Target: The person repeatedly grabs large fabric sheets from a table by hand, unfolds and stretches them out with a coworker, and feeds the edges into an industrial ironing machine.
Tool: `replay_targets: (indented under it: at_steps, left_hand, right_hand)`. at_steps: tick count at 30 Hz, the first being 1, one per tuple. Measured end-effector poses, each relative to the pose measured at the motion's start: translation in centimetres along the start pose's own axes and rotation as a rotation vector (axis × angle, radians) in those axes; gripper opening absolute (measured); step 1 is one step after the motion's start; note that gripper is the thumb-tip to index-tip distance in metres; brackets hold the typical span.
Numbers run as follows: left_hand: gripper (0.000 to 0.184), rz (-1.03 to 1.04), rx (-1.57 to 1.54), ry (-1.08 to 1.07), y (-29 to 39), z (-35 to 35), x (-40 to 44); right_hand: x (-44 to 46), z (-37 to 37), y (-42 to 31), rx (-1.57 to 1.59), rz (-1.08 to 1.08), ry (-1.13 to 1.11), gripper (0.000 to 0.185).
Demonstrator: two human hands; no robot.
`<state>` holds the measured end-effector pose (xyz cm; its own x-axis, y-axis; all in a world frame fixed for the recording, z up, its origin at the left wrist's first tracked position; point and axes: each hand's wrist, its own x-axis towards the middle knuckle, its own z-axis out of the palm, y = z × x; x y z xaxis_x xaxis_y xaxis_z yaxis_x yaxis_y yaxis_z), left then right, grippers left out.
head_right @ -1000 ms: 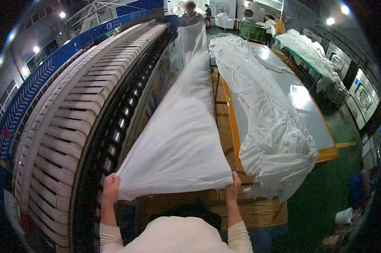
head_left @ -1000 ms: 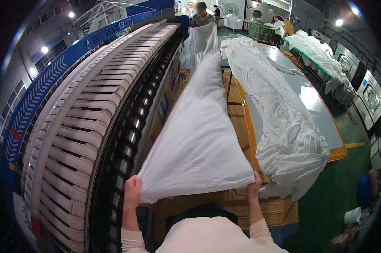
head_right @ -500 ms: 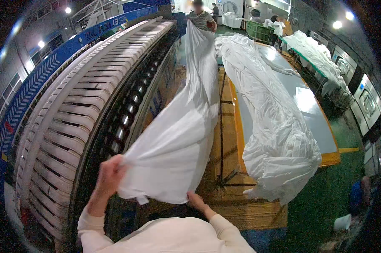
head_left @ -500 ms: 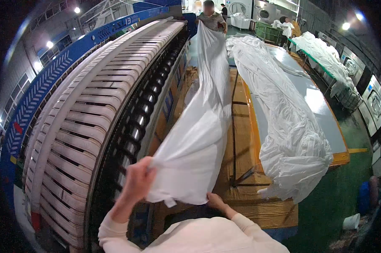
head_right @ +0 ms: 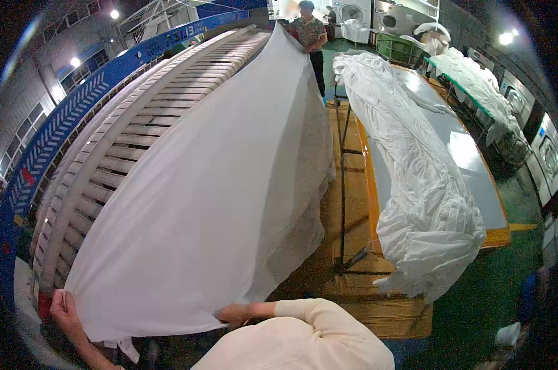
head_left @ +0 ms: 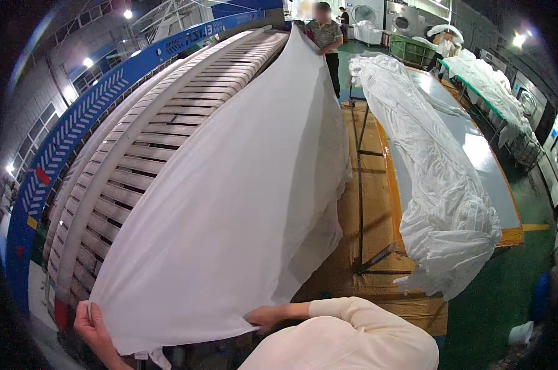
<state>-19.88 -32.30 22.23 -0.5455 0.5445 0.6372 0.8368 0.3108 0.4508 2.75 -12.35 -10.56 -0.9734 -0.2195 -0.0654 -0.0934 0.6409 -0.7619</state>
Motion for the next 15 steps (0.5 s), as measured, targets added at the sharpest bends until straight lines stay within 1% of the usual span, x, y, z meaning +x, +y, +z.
replay_targets:
  at_steps: [1, 2, 5, 8, 11, 12, 14, 15]
  left_hand:
    - [0.022, 0.031, 0.055, -0.020, -1.2, -1.0, 0.3]
    - [0.023, 0.062, 0.109, -0.039, -2.3, -1.8, 0.7]
    - [0.022, 0.053, 0.318, -0.012, -6.2, -1.6, 2.2]
    - [0.019, 0.032, 0.457, -0.078, -13.0, -1.6, 4.1]
    - [0.016, -0.100, 0.848, -0.076, -17.1, 0.9, 4.5]
    - [0.020, -0.117, 0.969, -0.062, -19.5, 1.9, 4.4]
    - [0.032, -0.232, 0.974, -0.104, -24.1, 3.9, 4.8]
    - [0.030, -0.256, 1.034, -0.111, -24.8, 3.9, 5.2]
  right_hand:
    - [0.4, -1.2, -1.3, 0.025, 0.046, -0.068, 0.026]
    - [1.3, -0.4, -0.7, 0.122, 0.044, -0.030, 0.023]
    - [2.9, -0.2, -0.1, 0.103, -0.051, 0.049, 0.023]
    - [5.3, 1.8, 2.1, 0.070, -0.120, -0.012, 0.028]
    - [7.1, 3.1, 2.6, 0.096, 0.006, -0.067, 0.032]
    - [7.2, 2.9, 2.5, 0.207, -0.009, -0.049, 0.032]
    - [6.7, 2.3, 2.2, 0.436, -0.032, 0.021, 0.033]
    - [6.4, 1.9, 2.6, 0.430, -0.070, 0.058, 0.033]
